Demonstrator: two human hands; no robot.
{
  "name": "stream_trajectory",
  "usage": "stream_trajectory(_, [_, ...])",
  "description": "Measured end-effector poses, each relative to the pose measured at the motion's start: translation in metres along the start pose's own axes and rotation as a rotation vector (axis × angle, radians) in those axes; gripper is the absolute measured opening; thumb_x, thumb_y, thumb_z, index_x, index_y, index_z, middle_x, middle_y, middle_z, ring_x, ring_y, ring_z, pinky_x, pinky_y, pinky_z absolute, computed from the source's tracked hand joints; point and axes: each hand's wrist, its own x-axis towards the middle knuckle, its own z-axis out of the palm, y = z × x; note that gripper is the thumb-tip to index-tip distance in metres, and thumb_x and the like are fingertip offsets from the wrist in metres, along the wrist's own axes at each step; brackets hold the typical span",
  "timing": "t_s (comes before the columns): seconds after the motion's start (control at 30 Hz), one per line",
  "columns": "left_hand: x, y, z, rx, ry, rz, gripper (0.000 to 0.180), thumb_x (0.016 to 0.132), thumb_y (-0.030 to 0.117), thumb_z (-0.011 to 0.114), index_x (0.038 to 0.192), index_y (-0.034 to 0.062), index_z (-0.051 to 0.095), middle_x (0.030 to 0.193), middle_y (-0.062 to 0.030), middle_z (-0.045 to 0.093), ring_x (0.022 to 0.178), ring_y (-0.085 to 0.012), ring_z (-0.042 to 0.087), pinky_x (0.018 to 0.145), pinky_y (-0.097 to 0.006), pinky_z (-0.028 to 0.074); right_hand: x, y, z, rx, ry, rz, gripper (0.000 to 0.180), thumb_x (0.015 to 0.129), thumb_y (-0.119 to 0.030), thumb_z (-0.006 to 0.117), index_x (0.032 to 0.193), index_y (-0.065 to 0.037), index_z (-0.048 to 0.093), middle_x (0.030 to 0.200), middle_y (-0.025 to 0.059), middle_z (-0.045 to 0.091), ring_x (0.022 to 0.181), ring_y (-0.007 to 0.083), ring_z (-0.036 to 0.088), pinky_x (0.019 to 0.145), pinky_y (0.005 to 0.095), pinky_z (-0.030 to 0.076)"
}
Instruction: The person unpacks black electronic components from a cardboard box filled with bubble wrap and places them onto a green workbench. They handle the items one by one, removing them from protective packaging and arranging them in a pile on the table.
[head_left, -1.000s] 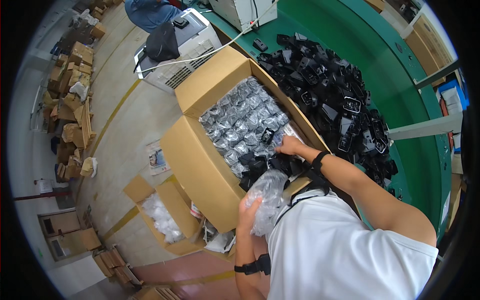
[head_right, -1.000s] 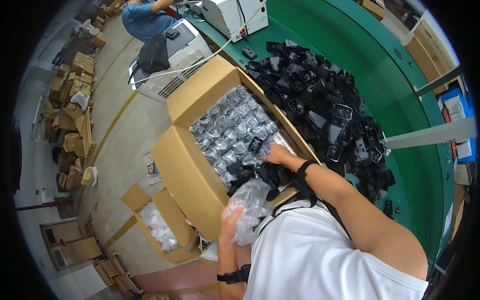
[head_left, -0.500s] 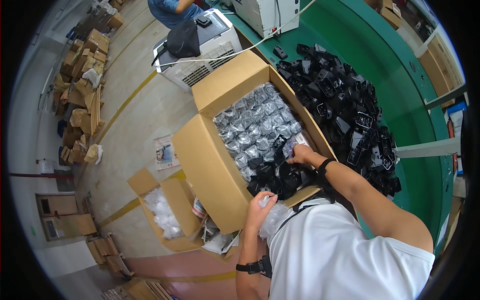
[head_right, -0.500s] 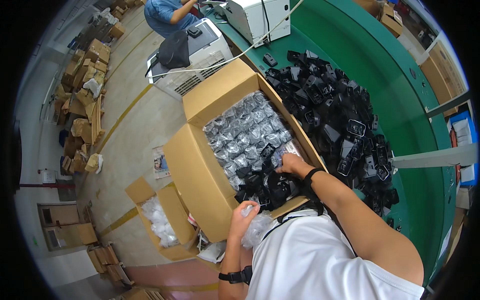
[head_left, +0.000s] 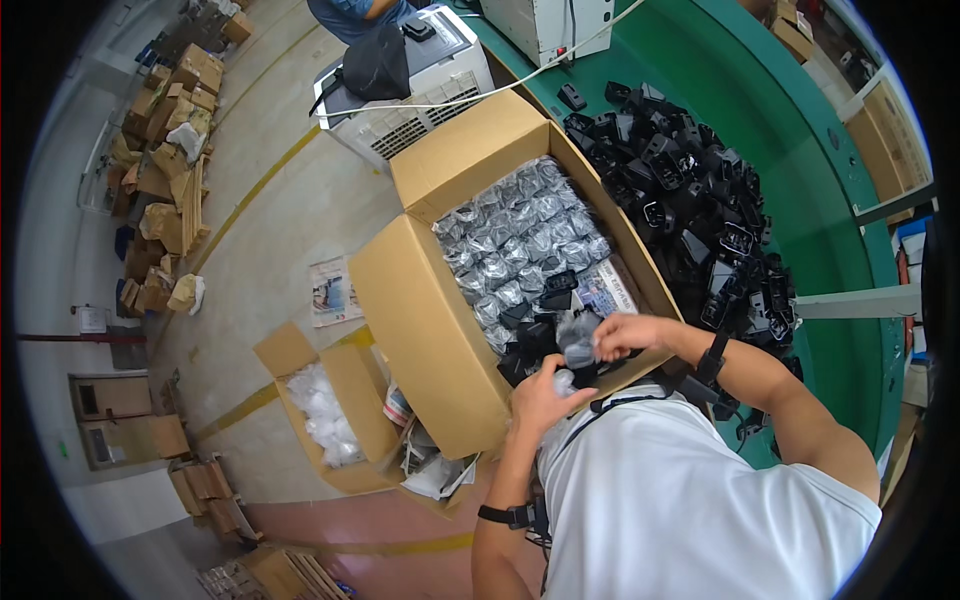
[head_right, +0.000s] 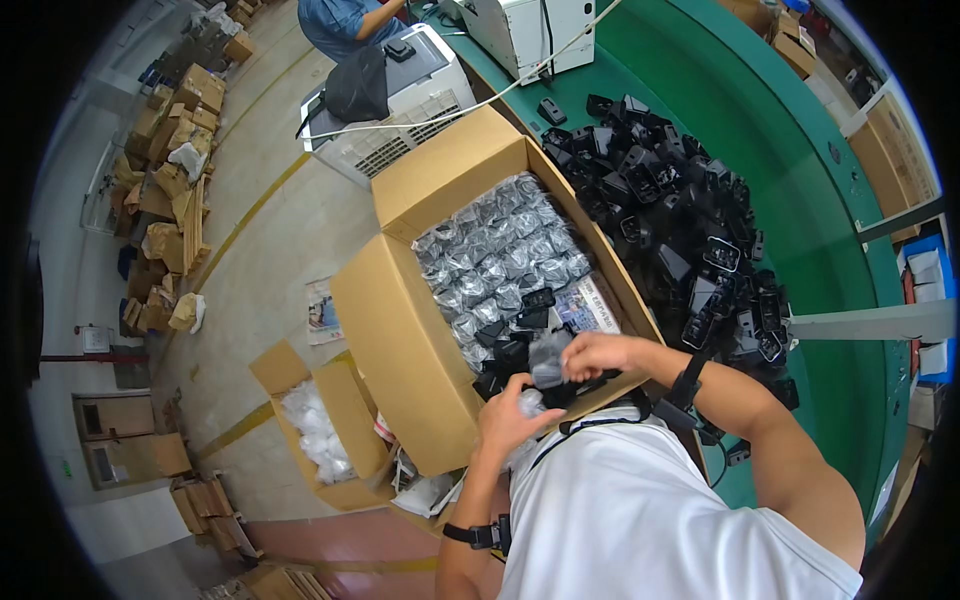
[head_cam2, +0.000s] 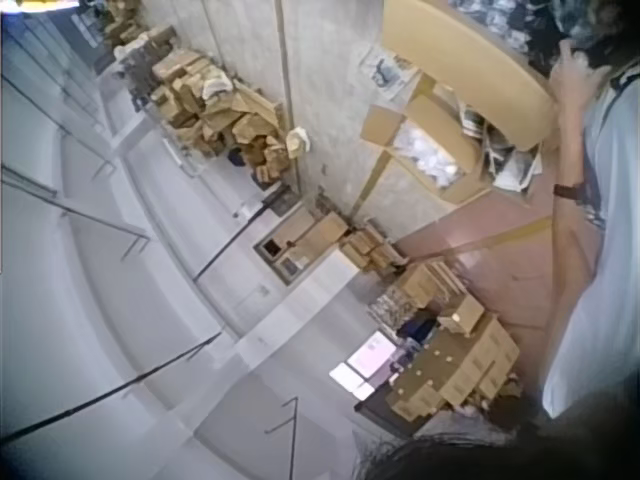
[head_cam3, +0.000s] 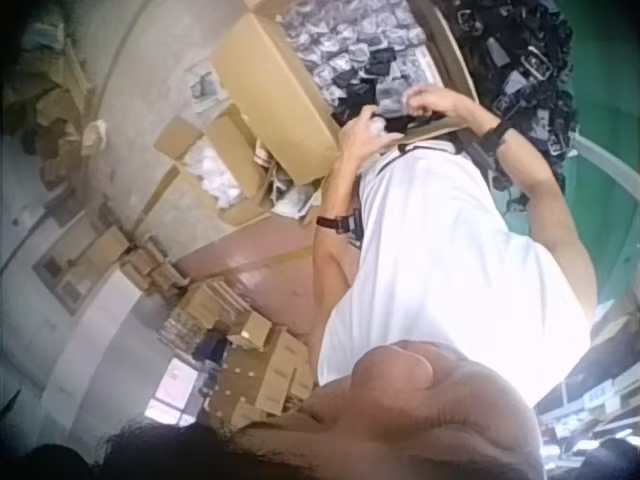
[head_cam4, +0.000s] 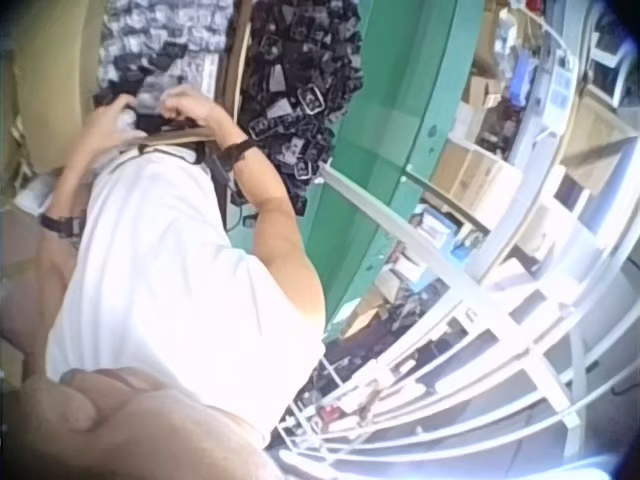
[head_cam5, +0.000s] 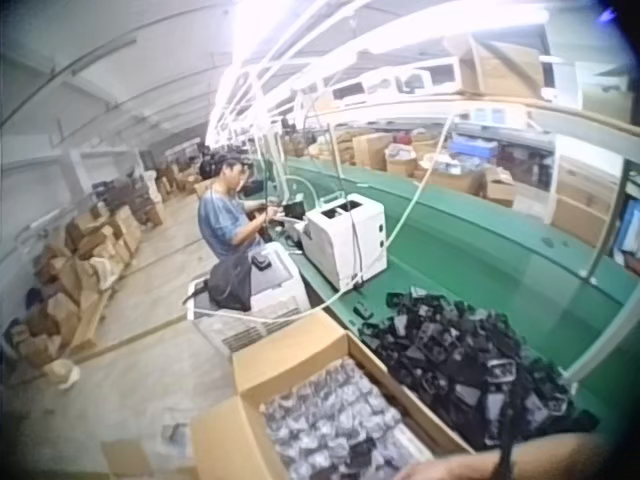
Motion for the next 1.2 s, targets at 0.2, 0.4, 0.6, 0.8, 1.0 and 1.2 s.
stream_trajectory(0.2, [0.007, -0.039, 0.022, 0.076, 0.159, 0.263, 0.024, 0.083, 0.030, 0.064, 0.078, 0.0071, 0.061, 0.074, -0.0133, 0.061, 0.075, -0.0370, 0.061, 0.065, -0.047, 0.047, 0.009, 0.000, 0.018, -0.067, -0.144, -0.023, 0.018, 0.086, -0.019, 0.058, 0.080, -0.005, 0.066, 0.073, -0.0022, 0.062, 0.063, 0.0043, 0.053, 0.054, 0.0197, 0.039])
stream_trajectory(0.4, [-0.037, -0.052, 0.018, -0.309, 0.298, 0.261, 0.015, 0.071, 0.009, 0.065, 0.070, -0.0023, 0.056, 0.090, -0.0136, 0.063, 0.063, -0.0297, 0.056, 0.064, -0.039, 0.048, 0.046, 0.000, 0.044, -0.896, 0.492, -0.720, 0.036, 0.077, -0.020, 0.066, 0.112, -0.012, 0.061, 0.125, 0.0141, 0.054, 0.106, 0.0321, 0.057, 0.089, 0.0406, 0.048])
stream_trajectory(0.6, [-0.064, -0.074, 0.011, -0.587, 0.274, 0.064, 0.013, 0.069, 0.003, 0.060, 0.079, -0.0049, 0.062, 0.075, -0.0087, 0.063, 0.065, -0.0131, 0.056, 0.062, -0.029, 0.045, 0.142, -0.010, 0.079, -1.323, 0.244, -0.712, 0.072, 0.078, -0.045, 0.068, 0.140, -0.024, 0.039, 0.143, 0.0147, 0.036, 0.130, 0.0371, 0.037, 0.099, 0.0565, 0.037])
stream_trajectory(0.8, [-0.068, -0.077, 0.015, -0.694, 0.272, -0.139, 0.003, 0.073, -0.001, 0.058, 0.075, -0.0021, 0.060, 0.072, 0.0006, 0.060, 0.065, -0.0058, 0.050, 0.059, -0.023, 0.041, 0.116, 0.022, 0.065, -1.561, -0.049, -0.557, 0.073, 0.078, -0.048, 0.068, 0.141, -0.031, 0.037, 0.140, 0.0125, 0.040, 0.128, 0.0348, 0.040, 0.095, 0.0603, 0.037])
stream_trajectory(1.0, [-0.079, -0.084, 0.010, -0.760, 0.338, -0.187, 0.007, 0.075, 0.003, 0.060, 0.079, -0.0017, 0.063, 0.070, 0.0009, 0.059, 0.065, -0.0068, 0.052, 0.061, -0.024, 0.043, 0.041, 0.016, 0.010, -1.728, -0.139, -0.419, 0.042, 0.074, -0.037, 0.070, 0.114, -0.025, 0.065, 0.138, 0.0089, 0.043, 0.124, 0.0240, 0.044, 0.092, 0.0530, 0.040])
stream_trajectory(1.2, [-0.102, -0.096, -0.001, -0.824, 0.452, -0.269, 0.006, 0.074, 0.004, 0.063, 0.073, 0.0001, 0.058, 0.066, 0.0025, 0.052, 0.064, -0.0067, 0.048, 0.059, -0.024, 0.041, 0.058, -0.022, 0.020, -1.845, 0.152, -0.078, 0.018, 0.080, -0.026, 0.063, 0.090, -0.014, 0.071, 0.092, 0.0084, 0.069, 0.088, 0.0249, 0.065, 0.079, 0.0421, 0.047])
